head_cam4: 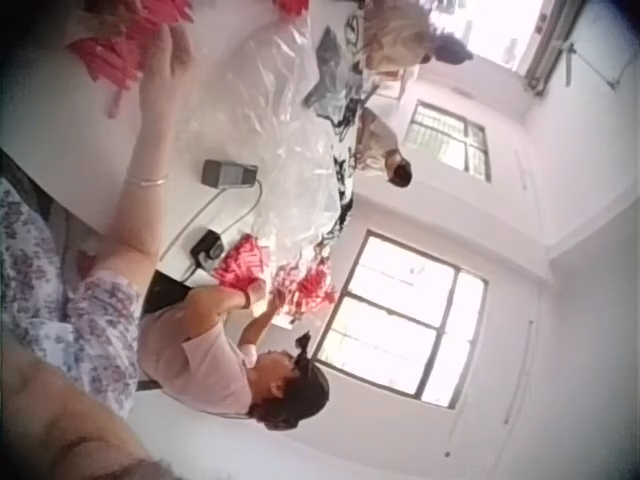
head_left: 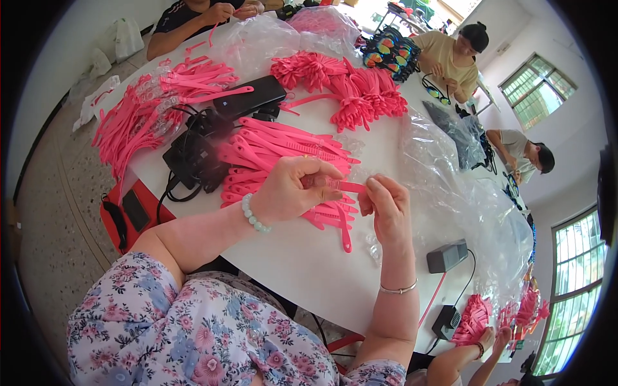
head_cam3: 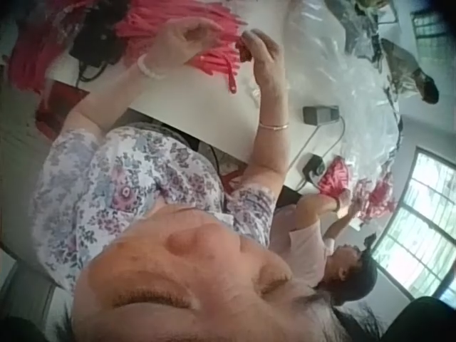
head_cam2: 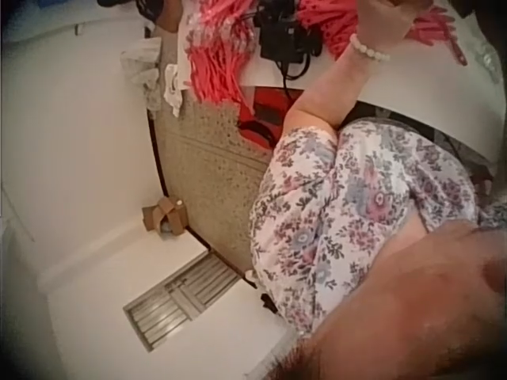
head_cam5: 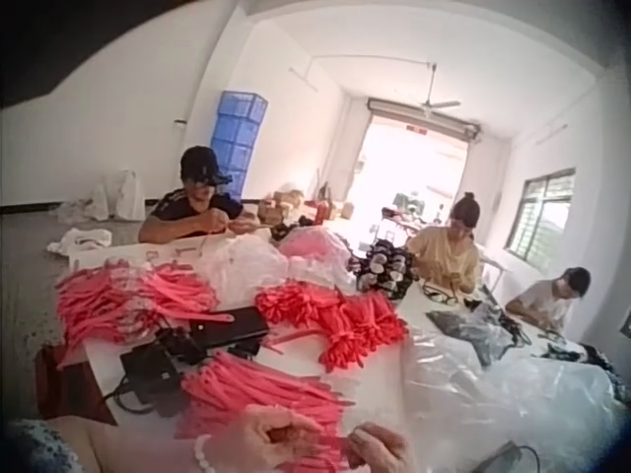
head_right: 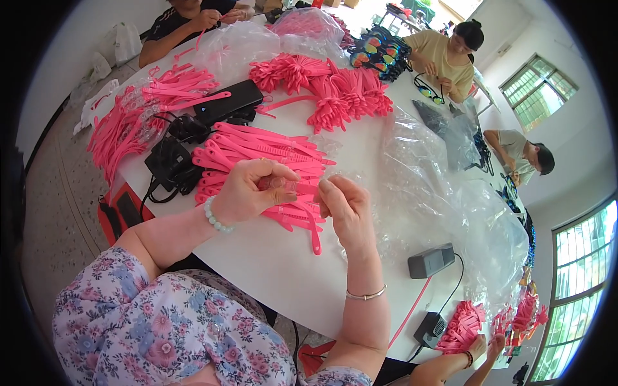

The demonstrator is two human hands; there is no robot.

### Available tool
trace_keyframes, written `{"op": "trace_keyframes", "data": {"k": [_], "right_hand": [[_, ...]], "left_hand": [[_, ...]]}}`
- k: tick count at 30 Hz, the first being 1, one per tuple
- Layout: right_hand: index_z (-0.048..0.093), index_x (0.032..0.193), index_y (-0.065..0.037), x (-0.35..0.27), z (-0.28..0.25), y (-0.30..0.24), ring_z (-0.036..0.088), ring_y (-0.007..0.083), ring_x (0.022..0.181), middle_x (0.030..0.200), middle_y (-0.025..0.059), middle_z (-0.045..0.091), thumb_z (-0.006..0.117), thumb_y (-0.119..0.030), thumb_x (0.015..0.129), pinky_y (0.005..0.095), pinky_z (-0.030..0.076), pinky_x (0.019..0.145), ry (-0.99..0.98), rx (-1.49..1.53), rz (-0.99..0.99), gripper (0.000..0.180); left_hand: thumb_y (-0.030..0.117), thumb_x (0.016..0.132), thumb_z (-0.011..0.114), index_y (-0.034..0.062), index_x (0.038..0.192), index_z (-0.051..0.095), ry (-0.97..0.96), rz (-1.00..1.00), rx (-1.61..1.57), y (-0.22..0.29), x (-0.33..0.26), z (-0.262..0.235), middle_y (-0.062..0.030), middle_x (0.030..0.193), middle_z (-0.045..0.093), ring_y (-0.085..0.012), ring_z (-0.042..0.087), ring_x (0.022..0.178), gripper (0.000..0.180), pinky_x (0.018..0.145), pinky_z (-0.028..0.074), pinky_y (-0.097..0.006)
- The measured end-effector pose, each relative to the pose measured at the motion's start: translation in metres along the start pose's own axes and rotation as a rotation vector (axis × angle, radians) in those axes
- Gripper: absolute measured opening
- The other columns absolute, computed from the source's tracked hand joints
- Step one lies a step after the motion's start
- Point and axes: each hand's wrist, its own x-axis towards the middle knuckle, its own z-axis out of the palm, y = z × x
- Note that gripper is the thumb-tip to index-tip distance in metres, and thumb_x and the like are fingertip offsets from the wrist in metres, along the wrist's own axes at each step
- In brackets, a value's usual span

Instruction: Bundling and packaging pink fabric straps at a production table.

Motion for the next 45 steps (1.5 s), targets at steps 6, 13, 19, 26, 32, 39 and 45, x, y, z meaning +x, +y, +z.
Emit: {"op": "trace_keyframes", "data": {"k": [6,13,19,26,32,39,45], "right_hand": [[0.057,0.074,0.0,0.0,0.014,0.004,0.042,0.0058,0.057,0.062,-0.0014,0.048,0.052,-0.025,0.09,0.0213,0.032,0.05,-0.063,-0.225,-0.034,0.031],[0.053,0.067,-0.004,0.001,0.017,0.012,0.032,0.0043,0.052,0.058,-0.0047,0.04,0.054,-0.029,0.091,0.0218,0.024,0.046,0.052,-0.008,0.038,0.034],[0.051,0.066,-0.006,0.002,0.019,0.012,0.029,0.0038,0.051,0.057,-0.0052,0.038,0.054,-0.028,0.091,0.0213,0.021,0.045,0.104,0.075,0.087,0.033],[0.046,0.064,-0.008,0.004,0.021,0.014,0.026,0.0037,0.05,0.056,-0.0053,0.035,0.052,-0.024,0.092,0.0214,0.019,0.044,0.119,0.145,0.098,0.033],[0.044,0.063,-0.009,0.004,0.024,0.015,0.025,0.0038,0.05,0.055,-0.005,0.034,0.051,-0.024,0.092,0.022,0.018,0.044,0.143,0.138,0.102,0.034],[0.042,0.063,-0.009,0.003,0.027,0.014,0.025,0.004,0.05,0.054,-0.005,0.034,0.051,-0.026,0.092,0.0221,0.018,0.044,0.155,0.145,0.115,0.035],[0.049,0.063,-0.006,0.0,0.025,0.019,0.028,0.0032,0.053,0.058,-0.0056,0.039,0.05,-0.031,0.093,0.0211,0.022,0.046,0.166,-0.03,0.02,0.038]], "left_hand": [[0.004,0.071,0.072,0.002,0.097,0.064,0.036,0.286,0.221,-0.004,0.0,0.006,-0.0021,0.062,0.056,-0.0075,0.049,0.053,0.027,0.05,0.04,-0.022],[0.005,0.072,0.072,0.0034,0.096,0.066,0.053,0.175,0.181,0.002,-0.001,0.009,-0.0029,0.061,0.057,-0.0085,0.051,0.054,0.025,0.05,0.041,-0.023],[0.007,0.071,0.073,0.0035,0.094,0.066,0.076,0.127,0.149,0.001,-0.003,0.009,-0.0032,0.061,0.057,-0.0086,0.051,0.054,0.024,0.05,0.042,-0.023],[0.004,0.072,0.072,0.0017,0.094,0.066,0.084,0.154,0.204,0.0,-0.002,0.006,-0.002,0.061,0.056,-0.0063,0.049,0.054,0.024,0.049,0.04,-0.021],[0.001,0.072,0.072,0.0005,0.096,0.065,0.089,0.187,0.226,0.0,-0.002,0.005,0.0005,0.06,0.054,-0.0038,0.046,0.054,0.025,0.048,0.037,-0.019],[0.002,0.073,0.071,0.0003,0.097,0.065,0.097,0.141,0.201,0.0,-0.003,0.004,0.0009,0.061,0.054,-0.0035,0.045,0.054,0.025,0.048,0.037,-0.019],[0.002,0.074,0.071,-0.0004,0.097,0.065,0.091,-0.147,-0.037,0.0,-0.002,0.004,0.0027,0.06,0.053,-0.0018,0.045,0.056,0.024,0.05,0.037,-0.019]]}}
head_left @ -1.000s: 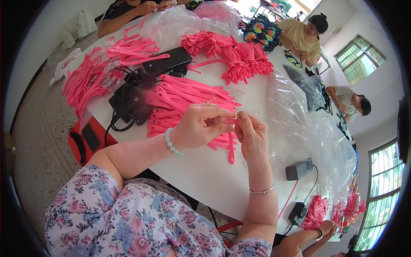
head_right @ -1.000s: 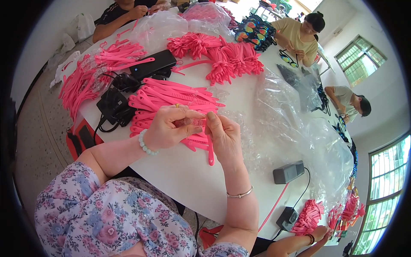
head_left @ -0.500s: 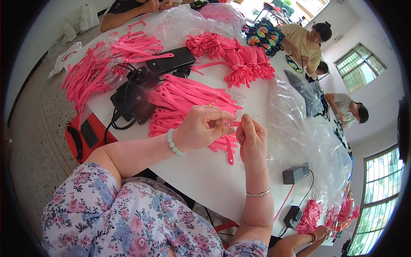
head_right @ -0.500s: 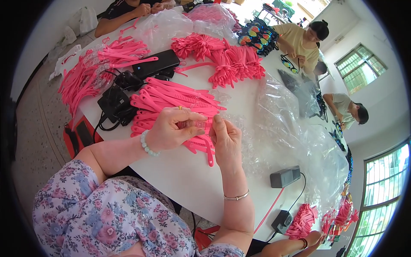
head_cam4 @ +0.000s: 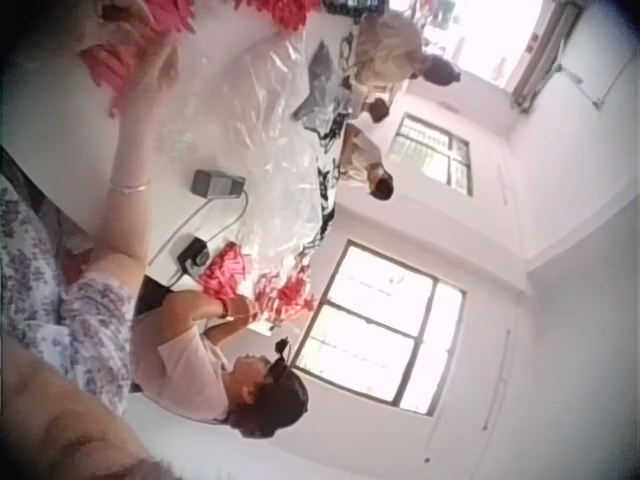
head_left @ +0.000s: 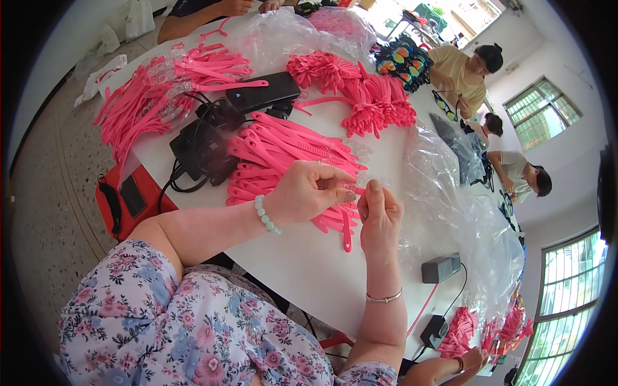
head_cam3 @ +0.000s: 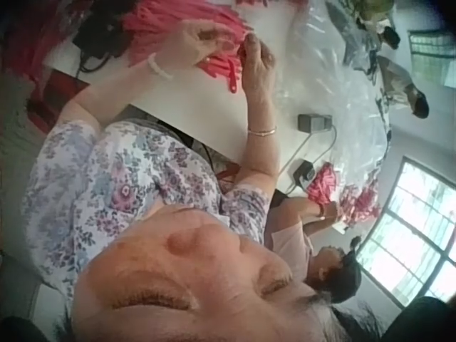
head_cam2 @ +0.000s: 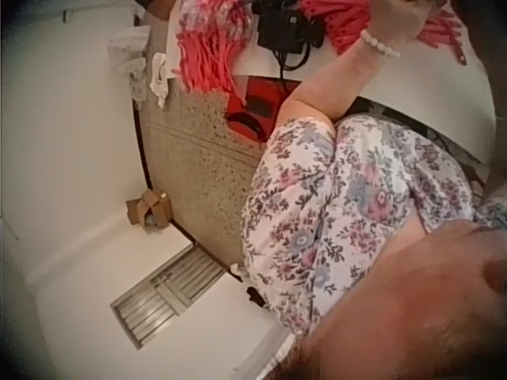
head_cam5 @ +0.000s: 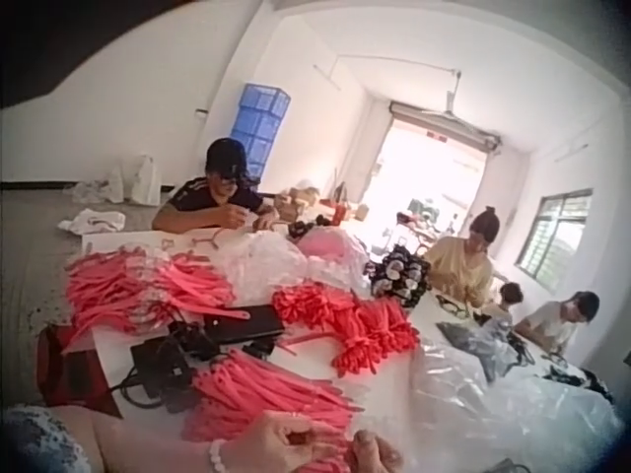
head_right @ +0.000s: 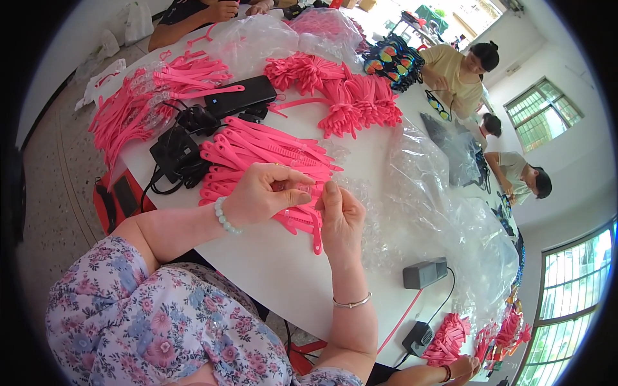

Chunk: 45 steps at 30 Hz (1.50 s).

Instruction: Bundling and packaging pink fabric straps at a production table.

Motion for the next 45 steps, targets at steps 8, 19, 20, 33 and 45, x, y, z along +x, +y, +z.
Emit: {"op": "trace_keyframes", "data": {"k": [8,19,20,33,45], "right_hand": [[0.044,0.063,-0.008,0.003,0.004,-0.004,0.027,0.0051,0.05,0.055,-0.004,0.034,0.052,-0.024,0.092,0.0221,0.021,0.045,0.041,0.207,0.064,0.035],[0.05,0.068,-0.004,0.0,-0.01,-0.009,0.037,0.0075,0.052,0.058,-0.0005,0.041,0.052,-0.02,0.091,0.0239,0.029,0.048,-0.149,0.124,0.048,0.029],[0.051,0.069,-0.003,0.0,-0.012,-0.008,0.037,0.0081,0.053,0.058,0.0002,0.043,0.051,-0.019,0.091,0.0242,0.031,0.048,-0.221,0.098,0.0,0.027],[0.054,0.07,-0.003,-0.004,0.01,0.0,0.044,0.0106,0.056,0.061,0.0033,0.051,0.048,-0.013,0.089,0.0251,0.036,0.052,-0.047,0.629,0.118,0.022],[0.06,0.088,0.002,0.013,-0.036,-0.001,0.052,0.0129,0.069,0.079,0.0059,0.059,0.046,-0.032,0.093,0.0237,0.042,0.066,-0.305,0.044,-0.223,0.037]], "left_hand": [[0.004,0.072,0.072,0.001,0.096,0.065,0.027,0.423,0.304,-0.002,0.002,-0.002,-0.0016,0.061,0.056,-0.0077,0.049,0.053,0.025,0.051,0.04,-0.022],[0.002,0.074,0.07,0.0014,0.098,0.064,-0.036,0.28,0.15,-0.003,-0.002,-0.003,0.0009,0.064,0.054,-0.0035,0.048,0.058,0.025,0.05,0.039,-0.019],[0.002,0.075,0.07,0.0014,0.1,0.064,-0.053,0.297,0.133,-0.004,-0.002,-0.002,0.002,0.066,0.053,-0.0024,0.047,0.059,0.025,0.05,0.038,-0.018],[-0.002,0.082,0.061,-0.0011,0.105,0.06,-0.138,-0.002,-0.496,-0.001,-0.002,0.003,-0.0051,0.094,0.064,-0.0094,0.059,0.087,0.023,0.077,0.05,-0.023],[0.001,0.084,0.058,-0.0024,0.105,0.056,-0.273,-0.116,-0.235,-0.003,0.005,-0.01,-0.0021,0.081,0.059,-0.0086,0.057,0.073,0.021,0.064,0.048,-0.02]]}}
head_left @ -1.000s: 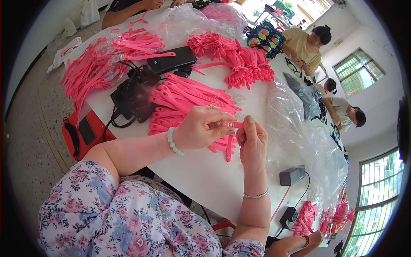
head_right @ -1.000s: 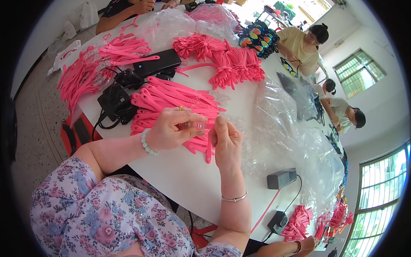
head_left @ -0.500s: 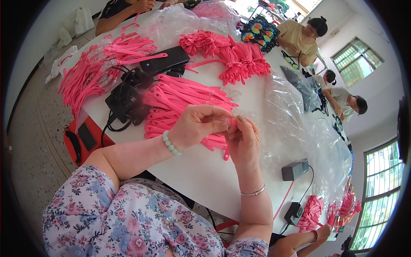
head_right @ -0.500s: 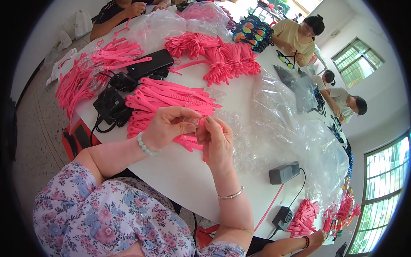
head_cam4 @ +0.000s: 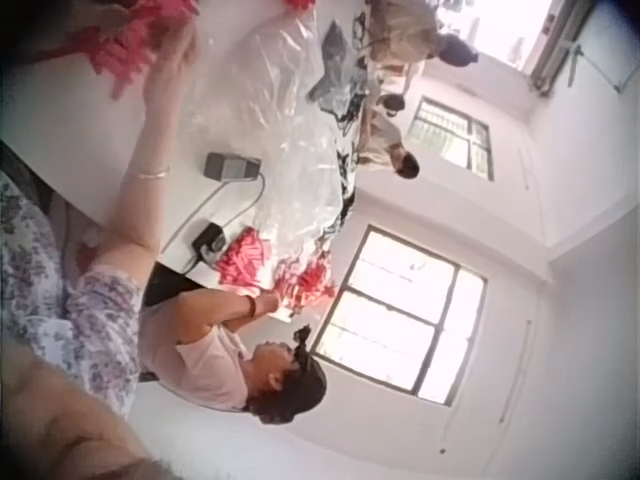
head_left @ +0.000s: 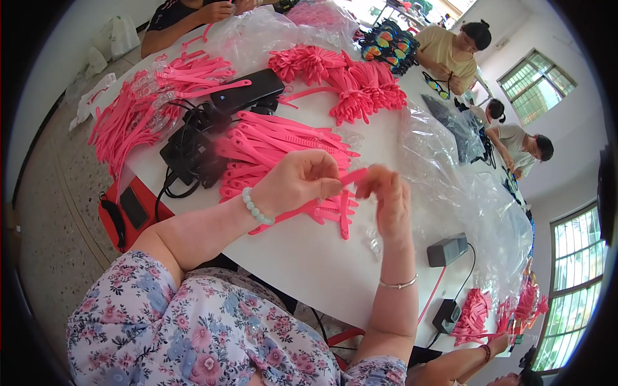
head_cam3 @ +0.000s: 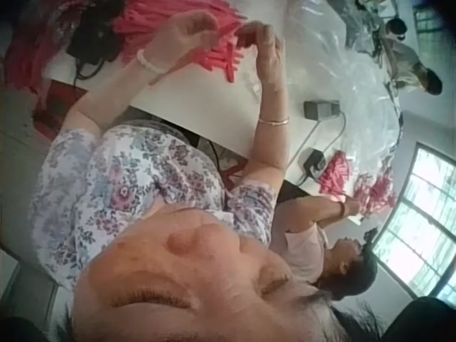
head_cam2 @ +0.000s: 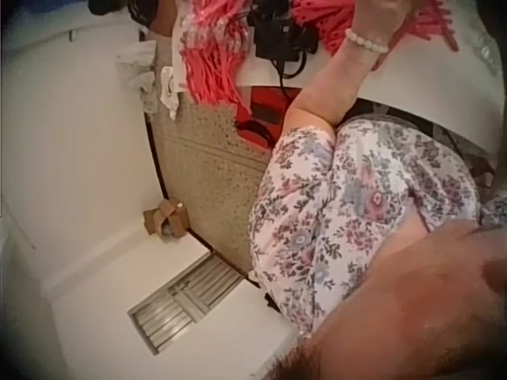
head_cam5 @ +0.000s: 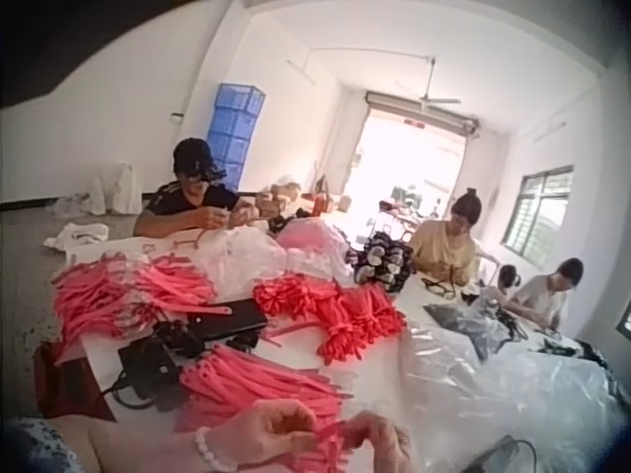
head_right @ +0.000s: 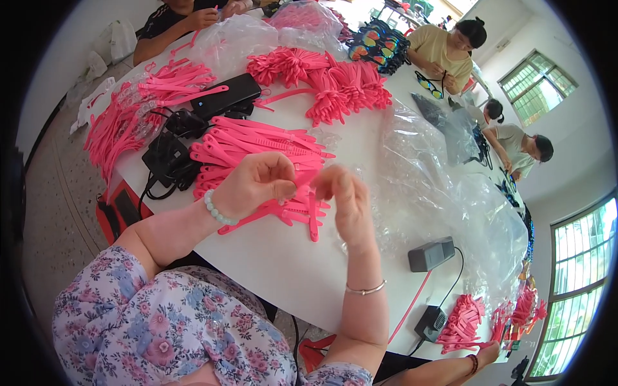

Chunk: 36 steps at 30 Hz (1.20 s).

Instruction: Bundling and packaging pink fabric straps at a production table.

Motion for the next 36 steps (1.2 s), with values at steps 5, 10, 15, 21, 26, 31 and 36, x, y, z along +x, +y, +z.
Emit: {"op": "trace_keyframes", "data": {"k": [5,10,15,21,26,31,36], "right_hand": [[0.058,0.106,0.004,-0.001,-0.002,-0.001,0.056,0.012,0.088,0.101,0.0079,0.062,0.058,-0.018,0.088,0.0249,0.043,0.081,-0.063,-0.224,0.139,0.029],[0.06,0.101,0.004,-0.002,0.001,-0.001,0.054,0.0083,0.083,0.094,0.0032,0.059,0.063,0.001,0.08,0.0217,0.045,0.073,-0.111,-0.13,0.301,0.021],[0.062,0.095,0.003,-0.003,0.002,-0.013,0.05,0.0073,0.073,0.081,0.0011,0.056,0.066,0.005,0.075,0.0221,0.043,0.065,-0.14,-0.35,0.178,0.02],[0.063,0.092,0.003,-0.003,0.003,-0.015,0.048,0.0075,0.069,0.077,0.0019,0.054,0.068,0.005,0.072,0.0224,0.041,0.061,-0.113,-0.39,0.146,0.021],[0.064,0.091,0.002,-0.002,0.004,-0.016,0.05,0.0082,0.066,0.075,0.0034,0.057,0.069,0.005,0.07,0.0227,0.042,0.06,-0.132,-0.478,0.124,0.021],[0.064,0.09,0.001,-0.003,0.007,-0.019,0.053,0.0094,0.064,0.076,0.0053,0.059,0.068,0.006,0.069,0.0239,0.044,0.058,-0.147,-0.535,0.078,0.022],[0.065,0.089,0.0,-0.002,0.01,-0.021,0.054,0.0126,0.061,0.075,0.0073,0.059,0.067,0.005,0.068,0.0251,0.045,0.056,-0.153,-0.619,0.009,0.022]], "left_hand": [[0.003,0.087,0.054,-0.0013,0.098,0.058,0.025,0.03,-0.102,-0.003,0.003,-0.004,-0.0029,0.081,0.058,-0.0096,0.055,0.07,0.013,0.063,0.048,-0.024],[0.006,0.089,0.053,-0.0009,0.094,0.06,-0.008,-0.062,-0.265,-0.007,0.002,-0.009,-0.0045,0.084,0.056,-0.0104,0.054,0.071,0.011,0.062,0.049,-0.026],[0.009,0.088,0.054,-0.0018,0.091,0.058,-0.07,-0.012,-0.005,0.0,0.003,-0.003,-0.0025,0.084,0.055,-0.0083,0.053,0.069,0.012,0.062,0.048,-0.024],[0.005,0.086,0.054,-0.0025,0.09,0.055,-0.005,-0.082,0.075,0.007,0.0,0.003,0.0013,0.076,0.053,-0.0045,0.051,0.069,0.008,0.061,0.045,-0.02],[0.0,0.083,0.051,-0.0025,0.087,0.054,-0.027,-0.101,0.078,0.004,0.001,0.002,0.0002,0.076,0.054,-0.0051,0.052,0.066,0.006,0.06,0.044,-0.021],[-0.001,0.08,0.051,-0.0021,0.084,0.053,-0.047,-0.151,0.097,0.005,0.001,0.003,-0.0014,0.071,0.055,-0.0061,0.052,0.063,0.005,0.057,0.043,-0.021],[-0.003,0.079,0.052,-0.001,0.094,0.05,-0.036,-0.186,0.05,0.003,0.001,0.002,-0.0034,0.074,0.057,-0.0071,0.054,0.065,0.015,0.056,0.042,-0.021]]}}
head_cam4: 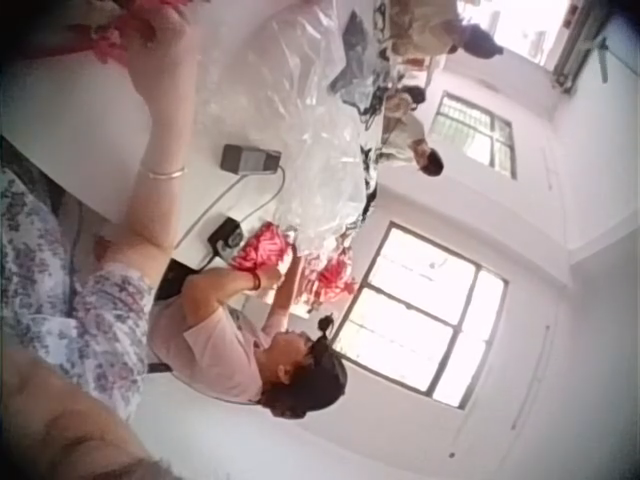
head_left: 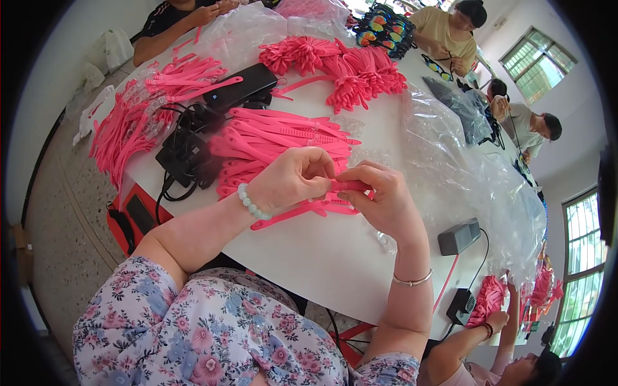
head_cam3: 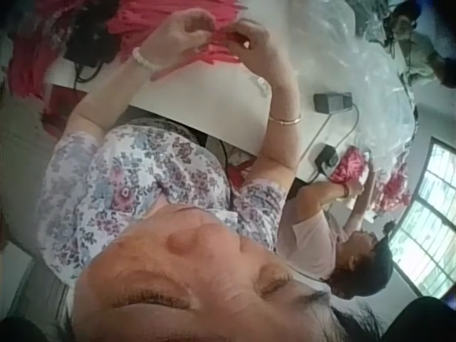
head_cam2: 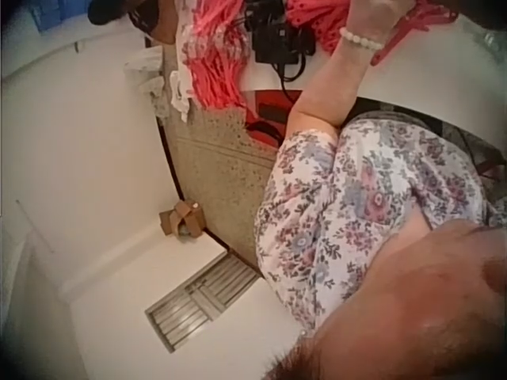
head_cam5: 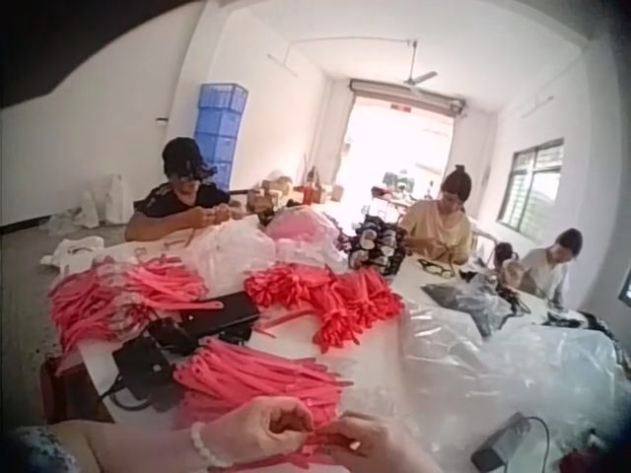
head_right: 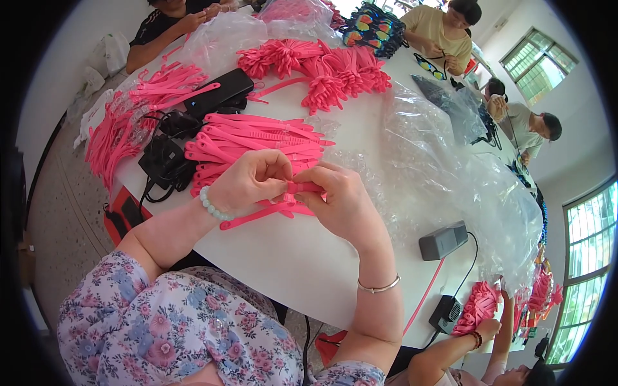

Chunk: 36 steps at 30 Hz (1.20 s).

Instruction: Bundling and packaging pink fabric straps at a production table.

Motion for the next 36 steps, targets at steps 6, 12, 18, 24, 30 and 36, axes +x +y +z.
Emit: {"op": "trace_keyframes", "data": {"k": [6,12,18,24,30,36], "right_hand": [[0.064,0.088,0.0,-0.001,0.003,-0.007,0.058,0.019,0.061,0.076,0.0094,0.059,0.066,0.003,0.068,0.0281,0.046,0.055,0.002,-0.119,-0.065,0.02],[0.064,0.088,-0.001,-0.001,0.006,-0.008,0.057,0.023,0.061,0.075,0.0099,0.058,0.066,0.002,0.067,0.0297,0.046,0.055,0.008,-0.197,-0.105,0.022],[0.062,0.091,-0.001,0.001,0.008,-0.013,0.059,0.0176,0.065,0.079,0.0089,0.062,0.067,0.004,0.067,0.0267,0.047,0.06,0.07,-0.014,-0.009,0.026],[0.062,0.092,0.001,0.0,0.0,-0.007,0.061,0.0138,0.07,0.079,0.0062,0.062,0.065,0.008,0.069,0.0237,0.047,0.062,0.031,0.103,0.0,0.025],[0.062,0.091,0.001,-0.001,-0.001,-0.011,0.061,0.0142,0.068,0.078,0.007,0.061,0.066,0.008,0.067,0.024,0.047,0.062,0.018,-0.012,0.004,0.026],[0.061,0.094,0.0,0.0,0.002,-0.014,0.059,0.0163,0.067,0.079,0.0085,0.061,0.067,0.006,0.066,0.0249,0.047,0.062,0.011,-0.017,-0.052,0.029]], "left_hand": [[-0.002,0.078,0.054,-0.0008,0.101,0.048,0.0,-0.055,-0.058,0.003,0.0,-0.001,-0.004,0.072,0.058,-0.008,0.055,0.065,0.024,0.06,0.045,-0.022],[-0.007,0.078,0.058,0.0014,0.101,0.048,-0.055,0.056,-0.202,-0.01,0.005,0.001,-0.0019,0.072,0.057,-0.0073,0.056,0.068,0.026,0.061,0.045,-0.021],[-0.003,0.078,0.063,0.004,0.103,0.049,0.004,0.164,-0.103,-0.006,0.002,0.001,-0.0013,0.078,0.057,-0.005,0.054,0.071,0.029,0.059,0.043,-0.019],[0.006,0.083,0.062,0.0006,0.105,0.055,0.051,0.004,-0.224,-0.005,0.003,-0.001,-0.0033,0.079,0.061,-0.0079,0.058,0.069,0.024,0.063,0.048,-0.021],[0.012,0.084,0.062,-0.0025,0.089,0.063,-0.064,0.02,-0.161,-0.009,0.0,-0.004,-0.0035,0.076,0.062,-0.0083,0.057,0.067,0.015,0.06,0.046,-0.021],[0.006,0.082,0.063,-0.0034,0.088,0.063,-0.016,0.006,-0.118,-0.015,0.001,-0.004,-0.0039,0.074,0.062,-0.0084,0.057,0.064,0.011,0.059,0.047,-0.022]]}}
